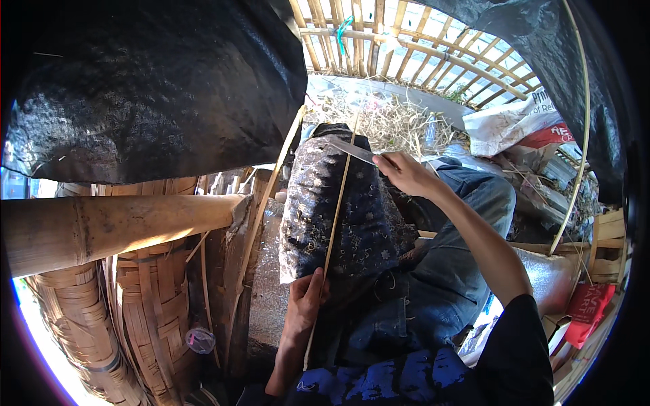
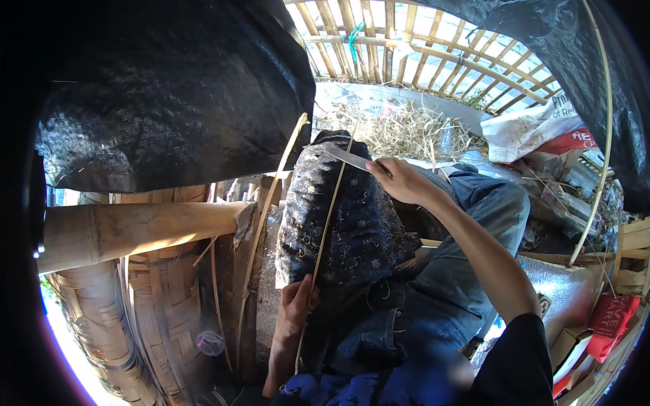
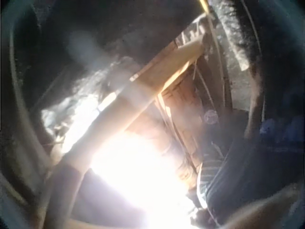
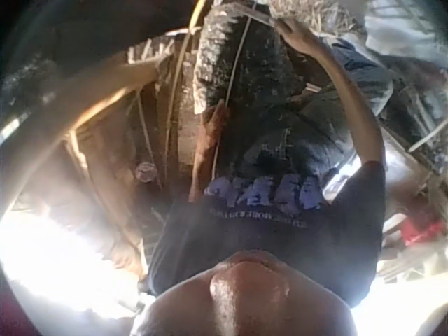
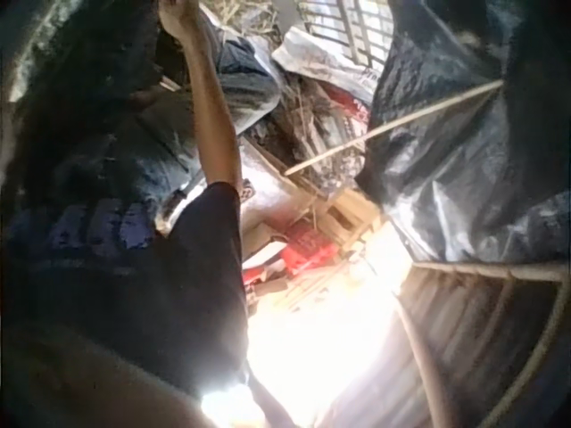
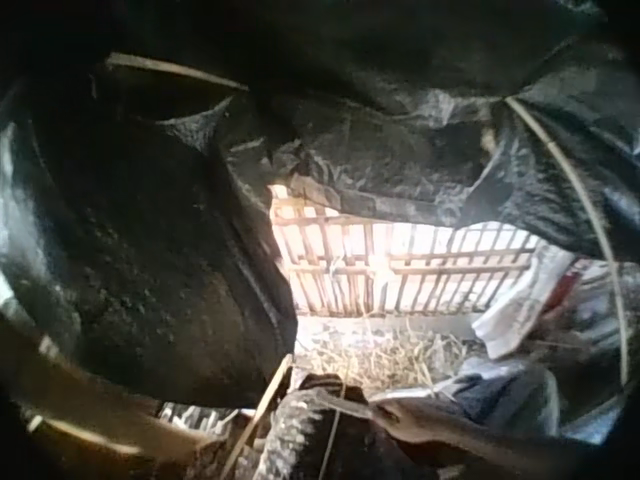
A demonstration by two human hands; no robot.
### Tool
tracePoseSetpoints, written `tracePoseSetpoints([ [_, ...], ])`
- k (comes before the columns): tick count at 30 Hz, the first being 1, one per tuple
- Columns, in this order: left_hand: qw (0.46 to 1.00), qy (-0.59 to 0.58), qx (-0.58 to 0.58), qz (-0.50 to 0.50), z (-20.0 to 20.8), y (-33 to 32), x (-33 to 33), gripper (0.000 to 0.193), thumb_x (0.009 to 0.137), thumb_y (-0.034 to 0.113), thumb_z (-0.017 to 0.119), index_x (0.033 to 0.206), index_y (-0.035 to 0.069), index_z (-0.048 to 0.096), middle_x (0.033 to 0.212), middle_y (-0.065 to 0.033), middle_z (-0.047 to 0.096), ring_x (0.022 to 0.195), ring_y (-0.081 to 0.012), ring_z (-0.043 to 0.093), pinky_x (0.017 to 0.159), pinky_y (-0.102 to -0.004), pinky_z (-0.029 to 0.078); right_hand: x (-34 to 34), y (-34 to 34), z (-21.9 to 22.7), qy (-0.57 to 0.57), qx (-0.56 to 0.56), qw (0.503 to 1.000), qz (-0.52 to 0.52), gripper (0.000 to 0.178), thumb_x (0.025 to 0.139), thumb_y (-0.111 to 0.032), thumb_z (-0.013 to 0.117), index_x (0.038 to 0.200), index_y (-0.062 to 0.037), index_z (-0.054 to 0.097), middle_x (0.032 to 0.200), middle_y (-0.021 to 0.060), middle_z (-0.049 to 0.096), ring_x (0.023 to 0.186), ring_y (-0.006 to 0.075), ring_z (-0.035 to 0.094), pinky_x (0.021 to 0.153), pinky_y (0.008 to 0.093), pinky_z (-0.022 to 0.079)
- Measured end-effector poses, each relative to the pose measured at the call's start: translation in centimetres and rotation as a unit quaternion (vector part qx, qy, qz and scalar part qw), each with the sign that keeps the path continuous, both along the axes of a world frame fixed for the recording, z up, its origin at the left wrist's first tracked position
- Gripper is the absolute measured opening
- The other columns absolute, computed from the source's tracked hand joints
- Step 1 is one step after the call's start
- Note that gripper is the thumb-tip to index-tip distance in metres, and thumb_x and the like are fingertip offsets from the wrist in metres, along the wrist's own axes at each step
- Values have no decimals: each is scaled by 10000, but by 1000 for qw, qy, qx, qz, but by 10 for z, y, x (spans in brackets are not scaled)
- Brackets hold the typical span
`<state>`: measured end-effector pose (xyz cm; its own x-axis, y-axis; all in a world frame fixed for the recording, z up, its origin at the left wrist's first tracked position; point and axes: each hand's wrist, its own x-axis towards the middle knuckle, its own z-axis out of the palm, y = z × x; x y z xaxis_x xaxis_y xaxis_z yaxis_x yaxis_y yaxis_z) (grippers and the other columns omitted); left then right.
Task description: The person shaves a thin bamboo stick using a knife.
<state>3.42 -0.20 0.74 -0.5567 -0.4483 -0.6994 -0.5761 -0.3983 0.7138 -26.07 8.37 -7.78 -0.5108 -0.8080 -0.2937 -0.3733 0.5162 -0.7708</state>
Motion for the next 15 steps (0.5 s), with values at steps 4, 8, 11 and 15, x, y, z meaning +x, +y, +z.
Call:
tracePoseSetpoints([
  [4, 998, 18, 55, 34, -7, -2, 3, 433, 957, 318, 451, 609, 65, 493, 539, 35, 404, 512, -54, 358, 490, -230, 256, 12, -5, -11, -1, -5, 1000, 9, 449, 965, -368, 399, 794, 23, 539, 593, 177, 497, 534, 288, 507, 533, 409, 375],
  [8, 997, 38, 57, 44, -5, 0, 1, 432, 957, 309, 457, 593, 75, 469, 542, 36, 388, 511, -53, 345, 488, -230, 250, 18, 2, 4, -61, 77, 995, 31, 407, 965, -322, 408, 820, 28, 558, 588, 206, 543, 509, 296, 547, 505, 416, 389],
  [11, 994, 42, 80, 65, -10, -2, 6, 426, 957, 302, 459, 592, 83, 453, 553, 38, 383, 514, -51, 338, 486, -228, 245, 46, 7, 21, -114, 51, 991, 53, 367, 957, -293, 432, 841, 27, 570, 613, 214, 565, 519, 308, 562, 504, 404, 413],
  [15, 990, 45, 107, 86, -9, 1, 1, 412, 957, 287, 464, 593, 94, 444, 566, 42, 380, 518, -50, 330, 483, -224, 240, 70, 26, 39, -85, -3, 993, 87, 306, 936, -236, 477, 834, 30, 587, 674, 223, 593, 588, 346, 593, 541, 415, 433],
])
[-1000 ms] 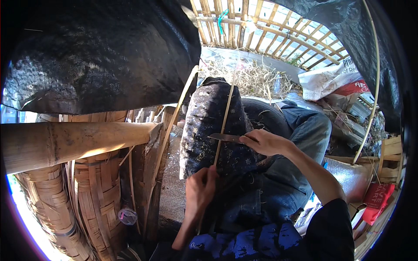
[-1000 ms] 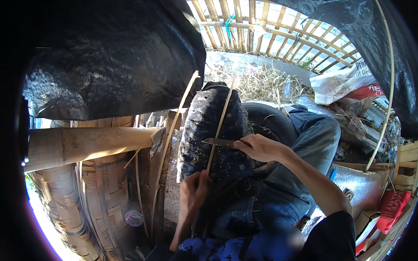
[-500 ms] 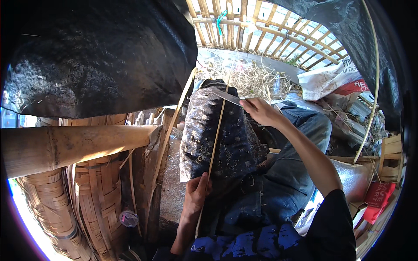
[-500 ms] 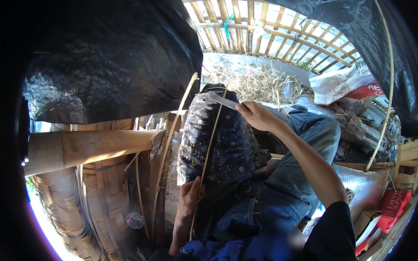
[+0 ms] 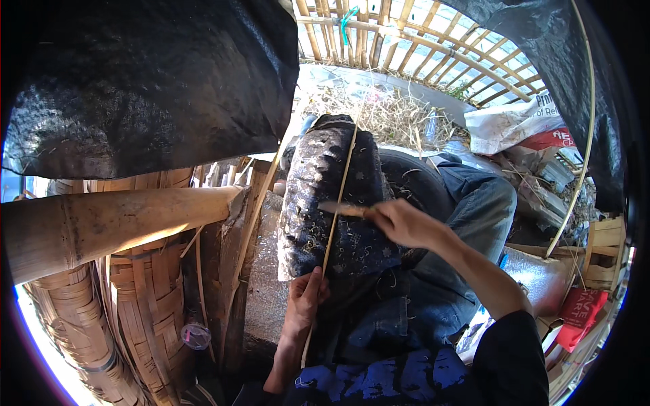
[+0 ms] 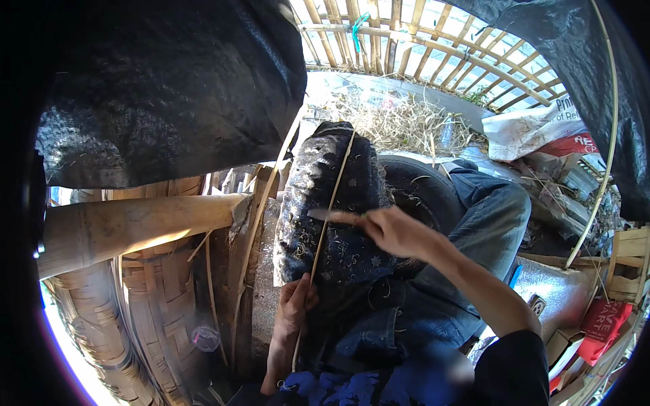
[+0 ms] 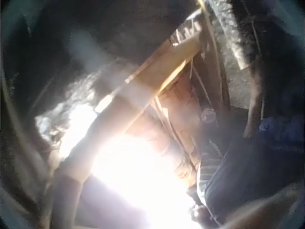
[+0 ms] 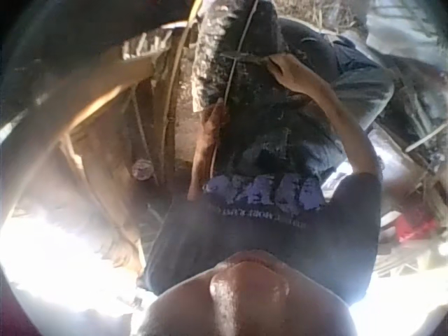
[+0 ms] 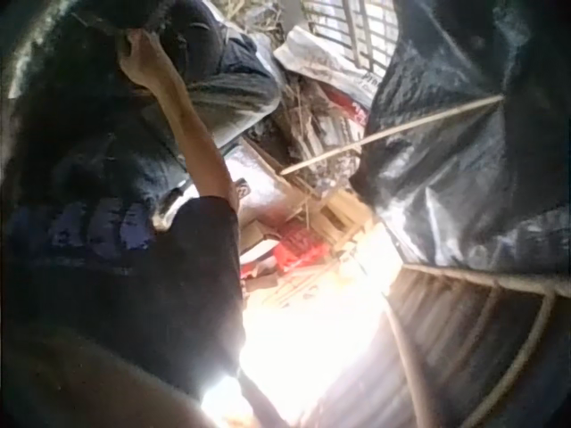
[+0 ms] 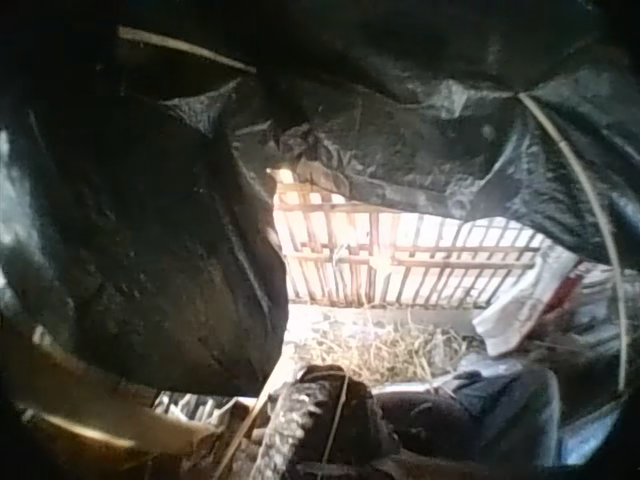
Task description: The person shaves a thin bamboo stick using a knife.
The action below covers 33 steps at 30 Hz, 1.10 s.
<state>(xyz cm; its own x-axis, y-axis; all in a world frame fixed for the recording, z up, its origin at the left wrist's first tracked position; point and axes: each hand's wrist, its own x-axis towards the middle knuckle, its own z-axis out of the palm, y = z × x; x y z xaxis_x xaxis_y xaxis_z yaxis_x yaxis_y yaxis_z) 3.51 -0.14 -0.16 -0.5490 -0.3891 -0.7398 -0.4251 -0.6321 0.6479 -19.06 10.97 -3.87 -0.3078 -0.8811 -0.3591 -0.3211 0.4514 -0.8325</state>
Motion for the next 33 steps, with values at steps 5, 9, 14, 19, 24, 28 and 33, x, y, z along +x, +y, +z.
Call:
tracePoseSetpoints([
  [5, 999, -6, 2, 32, -1, 1, 1, 409, 952, 280, 476, 588, 97, 448, 564, 47, 375, 518, -49, 329, 487, -222, 241, 1, -2, 32, -42, 44, 994, 91, 384, 952, -305, 447, 826, 32, 580, 629, 192, 560, 549, 293, 559, 541, 398, 416],
  [9, 1000, 6, -11, 12, -3, 0, 1, 407, 950, 279, 480, 589, 94, 456, 566, 47, 383, 521, -50, 331, 493, -224, 242, -32, -15, 9, -54, 4, 995, -86, 419, 968, -331, 406, 791, 24, 539, 556, 147, 480, 496, 250, 480, 503, 385, 367],
  [14, 1000, 8, -22, 3, -3, 1, -2, 407, 950, 282, 481, 589, 93, 458, 566, 47, 384, 524, -50, 331, 495, -224, 242, -52, -30, -45, 171, -73, 977, -108, 415, 963, -306, 428, 726, 26, 504, 544, 171, 479, 466, 271, 477, 491, 406, 351],
  [19, 1000, 13, -9, 18, -3, 1, 1, 405, 948, 287, 485, 593, 94, 458, 563, 51, 371, 521, -50, 318, 494, -223, 242, -8, -26, -10, 43, -47, 997, -37, 367, 946, -238, 472, 708, 33, 535, 543, 196, 525, 419, 275, 513, 421, 392, 372],
  [24, 999, -7, 4, 40, -1, 1, -2, 399, 941, 298, 502, 600, 94, 466, 572, 58, 371, 520, -50, 313, 493, -221, 239, 24, -7, 8, 63, -77, 995, 20, 351, 945, -247, 471, 761, 37, 567, 560, 167, 545, 468, 239, 532, 495, 404, 399],
  [28, 999, 8, -32, 7, 7, -5, 0, 398, 932, 278, 515, 603, 55, 490, 546, 34, 396, 508, -54, 344, 477, -233, 253, 11, -7, 16, -66, 4, 998, -19, 446, 962, -344, 413, 772, 34, 553, 553, 123, 509, 506, 193, 505, 498, 378, 378],
  [33, 904, -115, -361, -199, 35, -5, -4, 369, 932, 222, 488, 660, -14, 564, 487, -36, 414, 463, -61, 390, 433, -265, 283, -16, -15, 10, -22, -22, 993, -111, 502, 958, -412, 395, 785, 36, 542, 559, 113, 477, 517, 194, 470, 512, 381, 358],
])
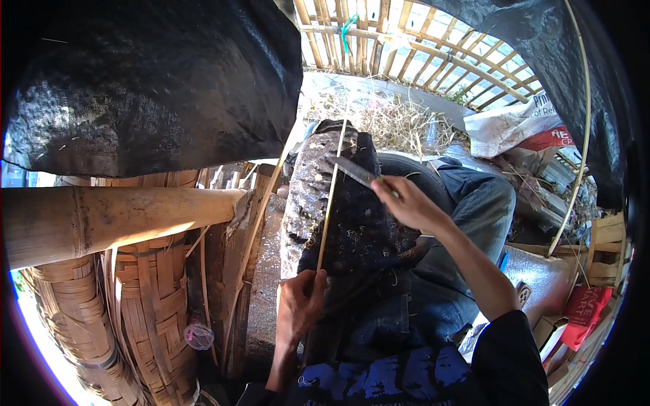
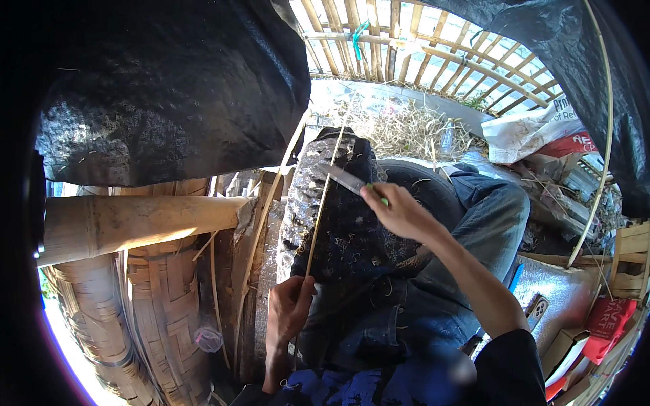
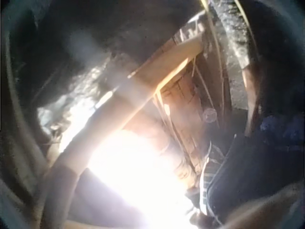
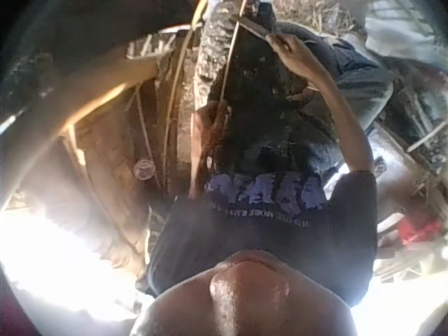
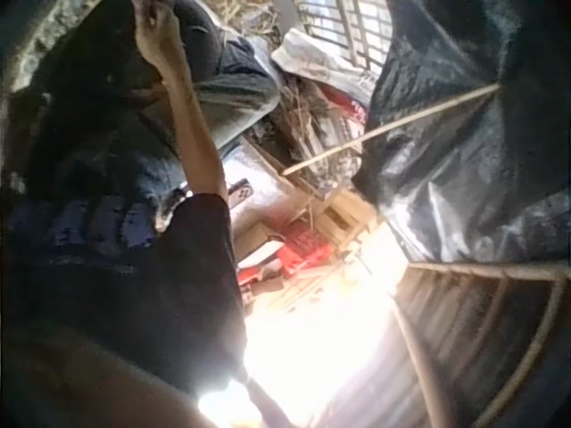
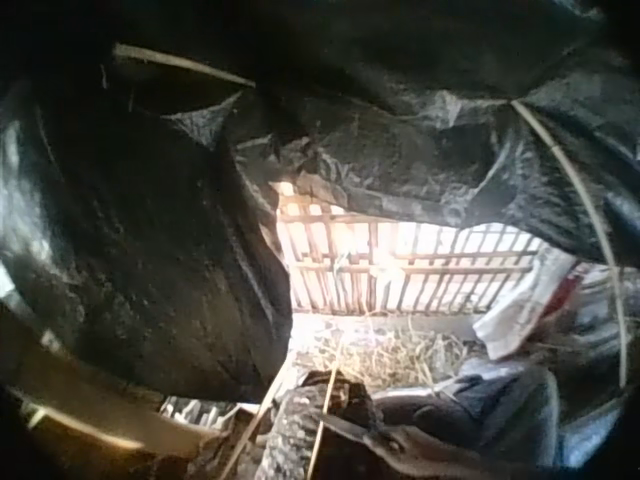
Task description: The person shaves a thin bamboo stick using a knife.
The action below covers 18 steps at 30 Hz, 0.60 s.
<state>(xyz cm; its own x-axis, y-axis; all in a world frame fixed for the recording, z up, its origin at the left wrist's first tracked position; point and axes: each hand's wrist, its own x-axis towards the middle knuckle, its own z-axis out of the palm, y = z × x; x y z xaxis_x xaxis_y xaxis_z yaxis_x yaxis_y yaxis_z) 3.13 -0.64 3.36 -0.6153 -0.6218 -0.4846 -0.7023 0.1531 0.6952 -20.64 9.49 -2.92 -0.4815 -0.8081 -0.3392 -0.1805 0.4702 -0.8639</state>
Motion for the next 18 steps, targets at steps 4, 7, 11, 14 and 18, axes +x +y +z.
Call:
tracePoseSetpoints([
  [4, 996, 5, 93, 5, -9, -2, 1, 386, 950, 249, 458, 693, -8, 588, 489, -16, 412, 460, -54, 387, 432, -254, 282, -21, -14, -18, 63, 6, 998, -29, 496, 953, -411, 405, 781, 37, 531, 568, 149, 481, 528, 254, 483, 531, 396, 366],
  [7, 983, 29, 181, 2, -13, 0, 0, 452, 965, 328, 408, 693, 7, 573, 499, 7, 438, 467, -62, 393, 436, -247, 290, -29, -23, -44, 82, 9, 996, -19, 462, 959, -369, 410, 784, 40, 531, 570, 175, 479, 520, 291, 478, 533, 406, 365],
  [11, 972, 40, 232, 21, -21, -2, -1, 460, 972, 357, 379, 673, 41, 527, 492, 21, 415, 450, -56, 359, 427, -236, 261, -30, -24, -63, 232, -128, 964, -18, 396, 969, -279, 411, 780, 50, 525, 553, 219, 453, 484, 343, 451, 516, 424, 351],
  [14, 958, 41, 278, 56, -28, -3, 3, 451, 973, 358, 378, 649, 68, 497, 490, 32, 396, 442, -45, 334, 421, -225, 236, -24, -29, -52, 151, -23, 988, -5, 412, 967, -290, 415, 771, 56, 524, 564, 231, 460, 485, 355, 463, 507, 435, 343],
  [18, 946, 50, 308, 87, -28, -2, 5, 434, 968, 370, 401, 638, 96, 468, 491, 68, 352, 440, -17, 301, 409, -210, 197, -21, -28, -55, 100, 40, 994, -14, 436, 967, -314, 412, 764, 56, 521, 604, 251, 491, 509, 367, 486, 509, 439, 347],
])
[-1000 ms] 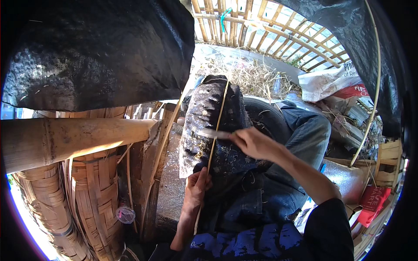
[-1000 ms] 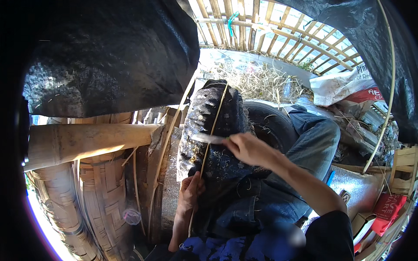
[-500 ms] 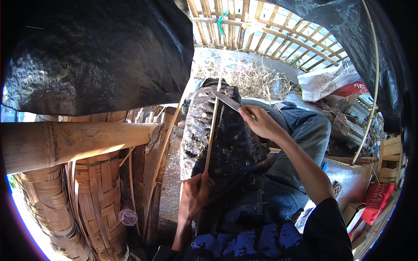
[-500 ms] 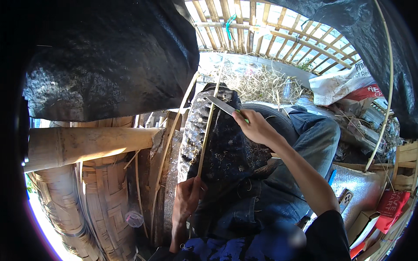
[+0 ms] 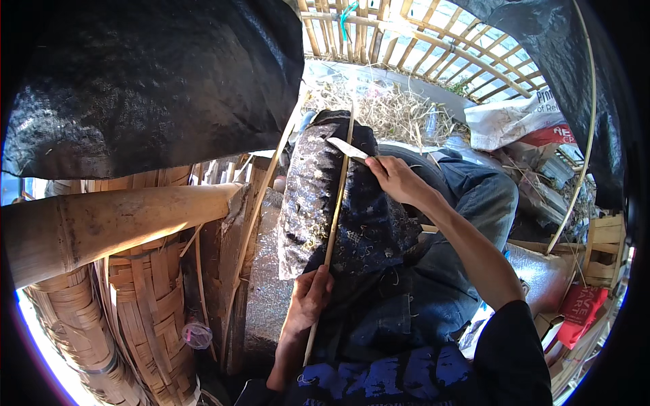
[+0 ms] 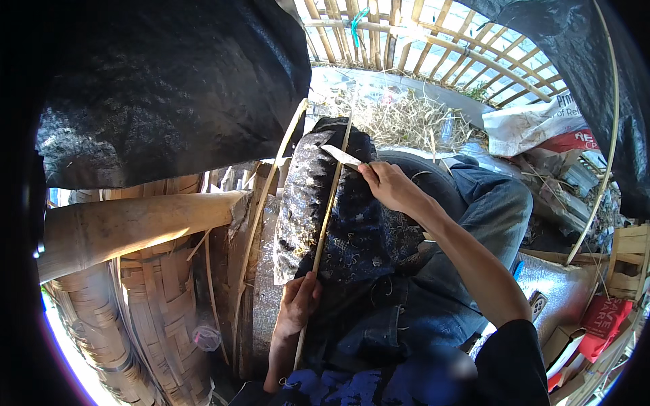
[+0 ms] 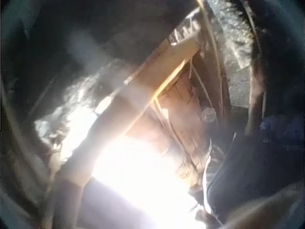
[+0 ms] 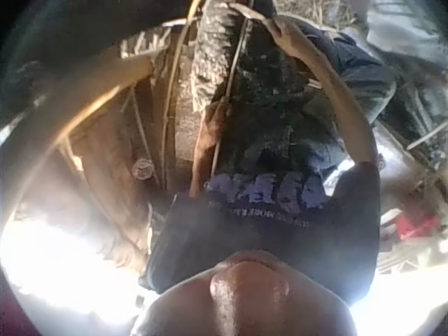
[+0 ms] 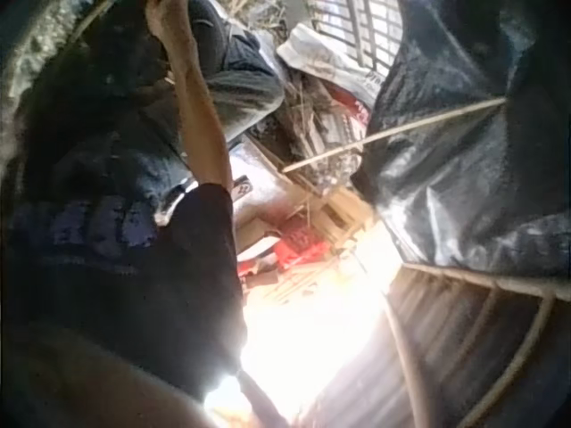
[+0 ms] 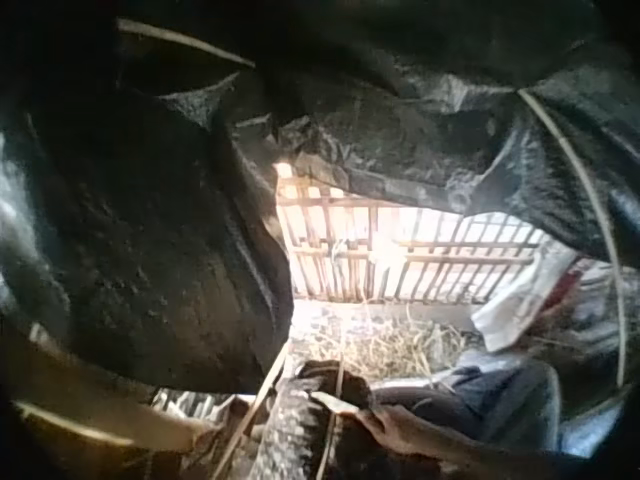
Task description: The person shaves a thin bamboo stick using a knife.
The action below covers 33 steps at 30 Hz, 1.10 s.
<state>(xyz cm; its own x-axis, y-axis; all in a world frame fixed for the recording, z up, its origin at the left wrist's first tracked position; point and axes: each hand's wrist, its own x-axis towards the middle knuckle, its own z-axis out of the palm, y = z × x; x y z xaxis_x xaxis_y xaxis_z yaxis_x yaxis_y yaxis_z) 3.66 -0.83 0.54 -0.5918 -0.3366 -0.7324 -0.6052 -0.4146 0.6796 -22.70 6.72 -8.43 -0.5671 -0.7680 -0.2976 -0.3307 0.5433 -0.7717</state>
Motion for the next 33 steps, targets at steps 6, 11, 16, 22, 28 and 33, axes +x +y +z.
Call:
tracePoseSetpoints([
  [6, 999, -8, 40, 12, -4, 1, 3, 431, 969, 369, 400, 635, 101, 454, 489, 69, 349, 433, -18, 293, 406, -210, 195, 15, 16, 14, -73, 13, 997, 21, 461, 966, -341, 409, 773, 62, 523, 588, 238, 482, 485, 315, 442, 518, 421, 354],
  [11, 999, -11, 38, 10, 2, 1, 2, 428, 972, 361, 394, 637, 101, 449, 492, 68, 352, 437, -20, 299, 408, -205, 200, 17, 20, 16, -85, 26, 995, 41, 504, 964, -386, 395, 777, 62, 527, 561, 196, 451, 472, 267, 440, 524, 403, 368],
  [16, 1000, -1, -2, -28, 6, 5, 0, 421, 973, 349, 396, 640, 96, 445, 502, 67, 352, 446, -19, 305, 410, -207, 207, 12, 22, 39, -163, 138, 977, -4, 555, 951, -490, 350, 877, 24, 545, 560, 80, 472, 477, 170, 478, 447, 330, 435],
  [22, 997, 3, -60, -40, 10, 9, -2, 415, 974, 282, 404, 628, 58, 452, 532, 49, 346, 470, -29, 311, 423, -228, 232, 11, 29, 40, -163, 154, 973, 59, 568, 938, -524, 335, 1035, -1, 535, 700, 106, 537, 535, 156, 546, 471, 329, 507],
  [28, 995, 18, -83, -45, 5, 8, 0, 411, 965, 244, 422, 614, 35, 465, 528, 34, 355, 480, -45, 330, 432, -239, 251, 20, 32, 41, -196, 177, 964, -39, 546, 944, -503, 350, 990, 1, 556, 685, 117, 550, 521, 183, 537, 486, 350, 482],
  [33, 993, -53, -87, -52, 26, 5, -8, 435, 962, 292, 415, 649, 3, 504, 512, 14, 400, 480, -67, 369, 447, -261, 286, 11, 25, 22, -90, 39, 994, 48, 515, 965, -428, 369, 827, 27, 569, 533, 111, 485, 484, 186, 481, 477, 390, 369],
])
